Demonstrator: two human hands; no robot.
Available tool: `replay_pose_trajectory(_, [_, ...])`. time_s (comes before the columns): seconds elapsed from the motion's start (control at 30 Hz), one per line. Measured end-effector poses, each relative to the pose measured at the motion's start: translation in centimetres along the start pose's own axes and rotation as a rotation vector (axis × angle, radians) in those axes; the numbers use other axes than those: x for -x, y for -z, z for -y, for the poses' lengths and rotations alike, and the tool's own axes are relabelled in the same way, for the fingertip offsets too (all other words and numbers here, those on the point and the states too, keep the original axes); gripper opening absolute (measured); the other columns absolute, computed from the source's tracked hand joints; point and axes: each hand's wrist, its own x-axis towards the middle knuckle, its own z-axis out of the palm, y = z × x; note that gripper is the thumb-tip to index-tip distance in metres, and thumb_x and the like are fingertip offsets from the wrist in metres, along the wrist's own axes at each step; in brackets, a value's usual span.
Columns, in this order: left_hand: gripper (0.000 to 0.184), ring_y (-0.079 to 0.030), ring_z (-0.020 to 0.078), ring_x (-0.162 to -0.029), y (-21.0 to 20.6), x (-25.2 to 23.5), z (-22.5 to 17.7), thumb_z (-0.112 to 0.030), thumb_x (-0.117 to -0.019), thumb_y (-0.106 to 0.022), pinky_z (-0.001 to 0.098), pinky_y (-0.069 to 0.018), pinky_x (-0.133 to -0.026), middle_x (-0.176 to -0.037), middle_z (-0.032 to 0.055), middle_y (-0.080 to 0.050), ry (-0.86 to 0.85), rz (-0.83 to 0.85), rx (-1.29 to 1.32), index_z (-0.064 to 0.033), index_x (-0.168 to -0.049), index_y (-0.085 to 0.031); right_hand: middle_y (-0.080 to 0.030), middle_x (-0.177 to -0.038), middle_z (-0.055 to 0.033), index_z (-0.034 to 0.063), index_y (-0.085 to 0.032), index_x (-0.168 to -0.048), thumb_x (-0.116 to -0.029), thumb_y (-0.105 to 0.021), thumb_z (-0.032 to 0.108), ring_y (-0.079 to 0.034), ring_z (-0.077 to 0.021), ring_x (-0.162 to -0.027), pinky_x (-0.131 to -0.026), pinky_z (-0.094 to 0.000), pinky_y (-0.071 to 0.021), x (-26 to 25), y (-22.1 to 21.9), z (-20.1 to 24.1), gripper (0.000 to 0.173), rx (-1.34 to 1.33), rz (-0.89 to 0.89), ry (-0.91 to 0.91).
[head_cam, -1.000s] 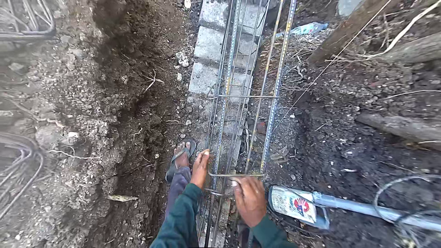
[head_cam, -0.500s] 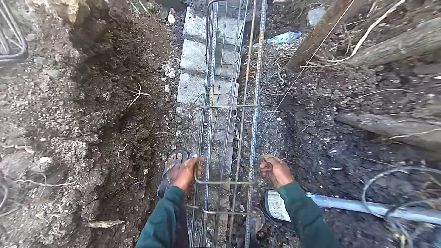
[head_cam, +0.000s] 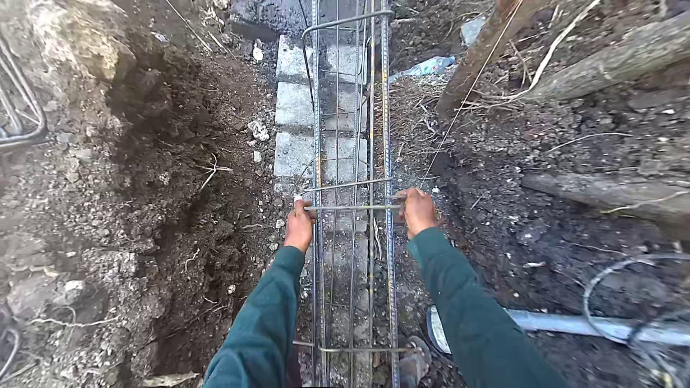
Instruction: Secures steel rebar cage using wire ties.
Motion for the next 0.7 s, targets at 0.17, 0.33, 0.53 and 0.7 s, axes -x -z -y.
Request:
replay_pose_trajectory(0.17, [0.078, -0.064, 0.0397, -0.109, 1.1, -1.8, 0.5, -0.057, -0.1082, -0.003, 0.0596, -0.0482, -0.089, -0.125, 0.0222, -0.066, 0.029, -0.022, -0.124, -0.0098, -0.145, -0.053, -0.057, -0.084, -0.0135, 0.0025, -0.061, -0.124, -0.1129, -0.027, 0.035, -0.054, -0.0259, -0.069, -0.067, -0.0479, -0.0486, -2.6, 0.1, 0.8, 0.049, 0.04, 0.075, -0.053])
replay_pose_trajectory(0.33, [0.048, -0.051, 0.0358, -0.132, 2.5, -1.1, 1.7, -0.025, -0.1131, -0.027, 0.0583, -0.0386, -0.108, -0.141, 0.02, -0.058, -0.172, 0.042, -0.183, -0.0029, -0.131, -0.066, -0.059, -0.076, -0.0091, 0.0004, -0.063, -0.121, -0.1141, -0.031, 0.029, -0.052, -0.0187, -0.062, -0.062, -0.039, -0.0476, -3.0, 3.5, -0.3, 0.043, 0.16, 0.244, -0.048])
replay_pose_trajectory(0.53, [0.051, -0.058, 0.0263, -0.129, 3.6, -0.5, 3.6, -0.033, -0.1142, -0.027, 0.0477, -0.045, -0.108, -0.14, 0.015, -0.061, -0.091, 0.089, 0.034, -0.0004, -0.137, -0.059, -0.068, -0.12, -0.0209, 0.0078, -0.048, -0.147, -0.1145, -0.03, 0.036, -0.067, -0.0333, -0.095, -0.082, -0.0515, -0.052, -2.2, 5.9, -1.9, 0.047, 0.317, 0.344, -0.053])
replay_pose_trajectory(0.7, [0.054, -0.061, 0.028, -0.124, 2.8, 0.0, 3.7, -0.036, -0.1142, -0.024, 0.0473, -0.0489, -0.103, -0.137, 0.0172, -0.062, -0.078, -0.005, 0.166, -0.0002, -0.136, -0.059, -0.059, -0.138, -0.0268, 0.0027, -0.059, -0.139, -0.1112, -0.041, 0.041, -0.055, -0.0445, -0.131, -0.108, -0.0657, -0.0402, -1.2, 6.6, 0.1, 0.051, 0.547, 0.223, 0.14])
